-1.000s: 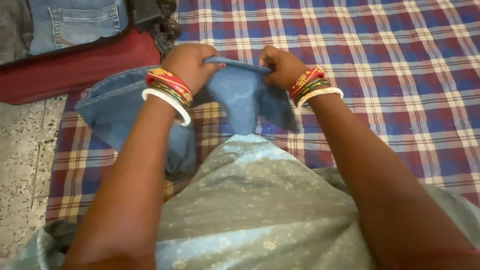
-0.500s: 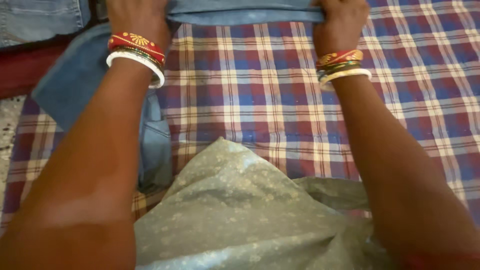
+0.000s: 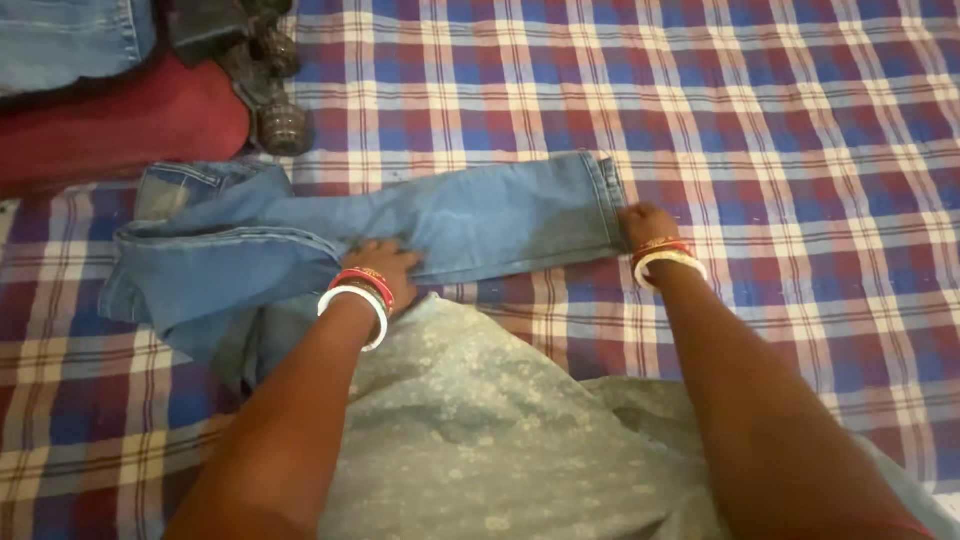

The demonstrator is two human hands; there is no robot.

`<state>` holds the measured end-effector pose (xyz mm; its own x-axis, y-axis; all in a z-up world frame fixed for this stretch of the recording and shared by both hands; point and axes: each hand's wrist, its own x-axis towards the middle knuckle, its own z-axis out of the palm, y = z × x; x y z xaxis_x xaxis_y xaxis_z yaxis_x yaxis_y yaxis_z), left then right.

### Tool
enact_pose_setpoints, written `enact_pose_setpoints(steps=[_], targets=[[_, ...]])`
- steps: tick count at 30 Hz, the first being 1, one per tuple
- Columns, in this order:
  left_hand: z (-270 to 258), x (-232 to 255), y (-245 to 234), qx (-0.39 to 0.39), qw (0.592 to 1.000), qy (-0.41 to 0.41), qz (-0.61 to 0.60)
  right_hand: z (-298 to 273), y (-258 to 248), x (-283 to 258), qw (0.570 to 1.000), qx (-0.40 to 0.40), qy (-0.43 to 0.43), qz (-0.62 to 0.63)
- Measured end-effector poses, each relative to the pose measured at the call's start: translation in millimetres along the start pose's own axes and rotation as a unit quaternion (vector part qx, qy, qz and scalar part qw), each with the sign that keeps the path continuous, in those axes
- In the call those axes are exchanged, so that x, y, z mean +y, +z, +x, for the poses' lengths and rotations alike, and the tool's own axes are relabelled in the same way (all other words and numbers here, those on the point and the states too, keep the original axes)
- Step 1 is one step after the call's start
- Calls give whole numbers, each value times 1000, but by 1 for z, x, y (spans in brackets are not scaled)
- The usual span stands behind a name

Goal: The person folds two pairs of jeans on a plaid bedsheet and places them into an open suitcase. The person smooths and aligns each pair before folding and stacking them inside the suitcase, then closes the suitcase.

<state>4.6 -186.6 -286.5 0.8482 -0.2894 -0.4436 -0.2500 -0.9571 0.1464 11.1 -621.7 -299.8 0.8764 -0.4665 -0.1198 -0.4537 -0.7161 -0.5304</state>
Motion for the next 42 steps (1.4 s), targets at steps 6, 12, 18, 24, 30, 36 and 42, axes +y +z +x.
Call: enact_pose_setpoints(steps=[6, 12, 18, 24, 30, 36, 42], targets=[[-12, 3, 6, 129, 991, 44, 15, -25, 9, -27, 996, 1, 80, 29], [-1, 9, 1, 112, 993, 27, 5, -24, -9, -51, 983, 28, 85, -162], [15, 26, 18, 111, 988, 70, 81, -17, 3, -18, 977, -1, 167, -135], [16, 20, 27, 99, 983, 110, 109, -8, 17, -15, 978, 64, 156, -124], [-4, 22, 6, 44, 988, 117, 86, 12, 13, -21, 994, -32, 97, -31], [-8, 26, -5, 230, 966, 106, 55, 40, -35, -36, 985, 158, -22, -70], [10, 46, 16, 176, 976, 91, 89, -10, -73, -18, 913, 119, 254, 297]])
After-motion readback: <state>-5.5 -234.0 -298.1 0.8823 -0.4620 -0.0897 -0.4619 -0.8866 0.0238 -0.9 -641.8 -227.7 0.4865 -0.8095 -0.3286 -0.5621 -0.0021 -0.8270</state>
